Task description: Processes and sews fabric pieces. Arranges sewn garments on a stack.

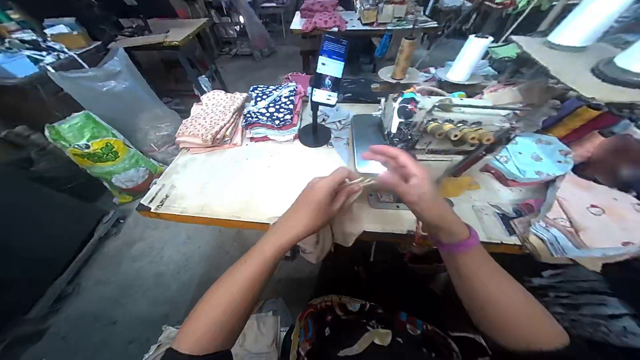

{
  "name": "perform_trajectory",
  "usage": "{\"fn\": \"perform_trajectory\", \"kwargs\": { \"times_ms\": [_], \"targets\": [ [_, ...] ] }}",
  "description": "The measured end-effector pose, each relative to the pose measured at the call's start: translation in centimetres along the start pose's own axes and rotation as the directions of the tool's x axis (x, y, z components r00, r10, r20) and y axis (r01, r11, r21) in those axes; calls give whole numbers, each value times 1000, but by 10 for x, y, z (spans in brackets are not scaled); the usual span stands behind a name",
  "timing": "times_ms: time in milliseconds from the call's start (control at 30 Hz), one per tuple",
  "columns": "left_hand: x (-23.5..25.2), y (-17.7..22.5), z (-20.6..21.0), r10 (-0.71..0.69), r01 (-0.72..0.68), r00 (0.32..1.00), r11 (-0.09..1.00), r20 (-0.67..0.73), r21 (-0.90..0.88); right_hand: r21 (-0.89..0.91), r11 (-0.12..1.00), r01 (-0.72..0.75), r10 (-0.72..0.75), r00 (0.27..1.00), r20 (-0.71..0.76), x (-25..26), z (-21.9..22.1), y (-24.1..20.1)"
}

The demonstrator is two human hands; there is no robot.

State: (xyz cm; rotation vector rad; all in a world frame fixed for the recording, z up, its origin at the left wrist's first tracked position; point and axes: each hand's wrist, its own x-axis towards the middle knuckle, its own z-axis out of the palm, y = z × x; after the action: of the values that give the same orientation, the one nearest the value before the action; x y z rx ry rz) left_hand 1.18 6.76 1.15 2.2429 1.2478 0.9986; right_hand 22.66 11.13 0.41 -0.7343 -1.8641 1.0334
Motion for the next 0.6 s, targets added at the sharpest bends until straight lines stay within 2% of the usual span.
{"fn": "perform_trajectory", "kwargs": {
  "times_ms": [33, 100, 133, 167, 233, 300, 367, 500, 600],
  "targets": [
    [6, 19, -8, 78, -78, 997, 997, -18, 10, 69, 996, -61, 52, 991, 125, -2, -2, -1],
    [11, 47, -32, 111, -107, 991, 993, -75, 55, 103, 968, -228, 184, 927, 328, -18, -5, 2],
    [10, 53, -45, 106, -98, 985, 993, -133, 70, 79, 955, -285, 241, 903, 355, -31, -9, 5],
    [8, 54, -56, 90, -79, 976, 995, -196, 62, 81, 945, -315, 274, 905, 326, -46, -15, 9],
    [2, 47, -69, -5, -15, 950, 998, -312, -63, 232, 935, -269, 227, 955, 193, -71, -30, 16],
    [-1, 37, -69, -173, 68, 925, 951, -337, -302, 411, 901, -142, 149, 989, 14, -87, -37, 21],
    [-2, 32, -58, -297, 113, 896, 872, -330, -477, 494, 868, -39, 122, 983, -138, -95, -39, 19],
    [0, 35, -35, -320, 59, 857, 840, -404, -540, 616, 782, 91, 132, 943, -306, -93, -37, 12],
    [-3, 43, -30, -273, 1, 853, 852, -444, -523, 686, 726, 55, 180, 947, -266, -93, -36, 5]
  ]
}}
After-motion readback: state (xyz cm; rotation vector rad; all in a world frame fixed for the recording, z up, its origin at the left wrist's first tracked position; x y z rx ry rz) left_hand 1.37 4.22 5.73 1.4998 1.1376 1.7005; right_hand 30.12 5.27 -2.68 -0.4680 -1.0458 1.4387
